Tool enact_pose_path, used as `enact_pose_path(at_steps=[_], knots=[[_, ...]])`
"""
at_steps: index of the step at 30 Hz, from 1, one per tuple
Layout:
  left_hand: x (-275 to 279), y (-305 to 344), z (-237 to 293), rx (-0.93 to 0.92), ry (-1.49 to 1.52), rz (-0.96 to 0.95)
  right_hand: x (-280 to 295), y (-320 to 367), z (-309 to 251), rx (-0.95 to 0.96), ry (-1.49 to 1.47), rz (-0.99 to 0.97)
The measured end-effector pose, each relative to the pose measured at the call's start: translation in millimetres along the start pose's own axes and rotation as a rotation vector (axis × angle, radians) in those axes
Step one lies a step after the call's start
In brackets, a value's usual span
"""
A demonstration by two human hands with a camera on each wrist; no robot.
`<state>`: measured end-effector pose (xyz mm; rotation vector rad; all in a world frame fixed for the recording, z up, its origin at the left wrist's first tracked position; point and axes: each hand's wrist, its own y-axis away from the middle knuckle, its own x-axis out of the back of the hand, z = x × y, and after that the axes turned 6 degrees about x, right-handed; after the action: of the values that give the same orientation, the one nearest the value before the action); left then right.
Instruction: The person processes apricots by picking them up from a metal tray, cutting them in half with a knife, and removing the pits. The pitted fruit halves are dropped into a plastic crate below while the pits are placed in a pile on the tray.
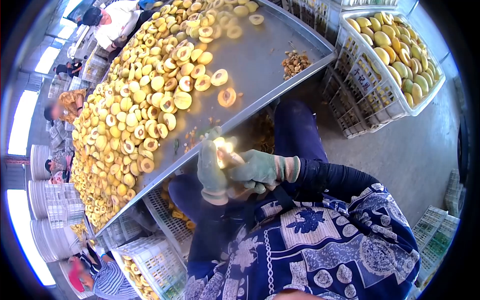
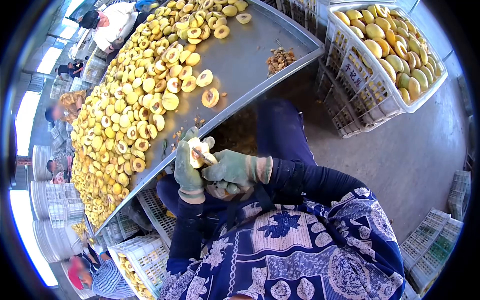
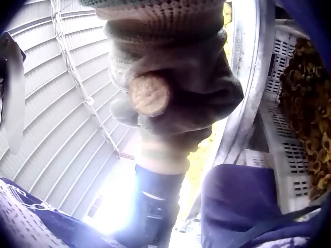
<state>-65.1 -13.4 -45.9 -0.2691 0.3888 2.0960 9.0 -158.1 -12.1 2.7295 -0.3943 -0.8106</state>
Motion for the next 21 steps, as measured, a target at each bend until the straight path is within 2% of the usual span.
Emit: enact_pose_path(at_steps=[2,4,6,8,9,11,12,14,15,16,17,18,19,20,21], knots=[[10,1,3,0.052,-0.035,-0.077,-11,3,-12,-0.034,0.202,0.019],[8,6,4,0.023,-0.079,-0.054,-9,4,-14,-0.094,0.242,0.021],[10,9,1,-0.004,-0.125,-0.039,6,-1,1,-0.206,-0.103,-0.225],[14,8,-4,-0.151,-0.211,-0.011,5,2,-5,-0.225,-0.176,-0.27],[18,9,-5,-0.15,-0.209,-0.007,4,3,-6,-0.247,-0.253,-0.316],[19,11,5,0.023,-0.171,-0.148,4,2,-3,-0.256,-0.3,-0.367],[19,13,6,0.023,-0.169,-0.145,4,1,-2,-0.263,-0.346,-0.415],[18,15,7,0.202,0.131,-0.213,1,1,0,-0.258,-0.332,-0.401],[20,14,1,0.112,0.107,-0.143,2,-5,13,-0.249,-0.552,-0.472],[20,15,-2,0.109,0.109,-0.14,2,-11,25,-0.238,-0.772,-0.541],[19,14,-5,-0.049,-0.05,-0.088,0,-15,35,-0.222,-0.901,-0.584],[16,13,-8,-0.205,-0.208,-0.034,0,-19,41,-0.225,-0.898,-0.585],[7,13,-11,-0.314,-0.216,0.082,-2,-23,46,-0.219,-1.022,-0.684],[5,18,-6,-0.311,-0.217,0.086,-5,-24,51,-0.211,-1.149,-0.782],[3,25,-1,-0.213,-0.131,0.086,-8,-24,55,-0.167,-1.208,-0.807]])
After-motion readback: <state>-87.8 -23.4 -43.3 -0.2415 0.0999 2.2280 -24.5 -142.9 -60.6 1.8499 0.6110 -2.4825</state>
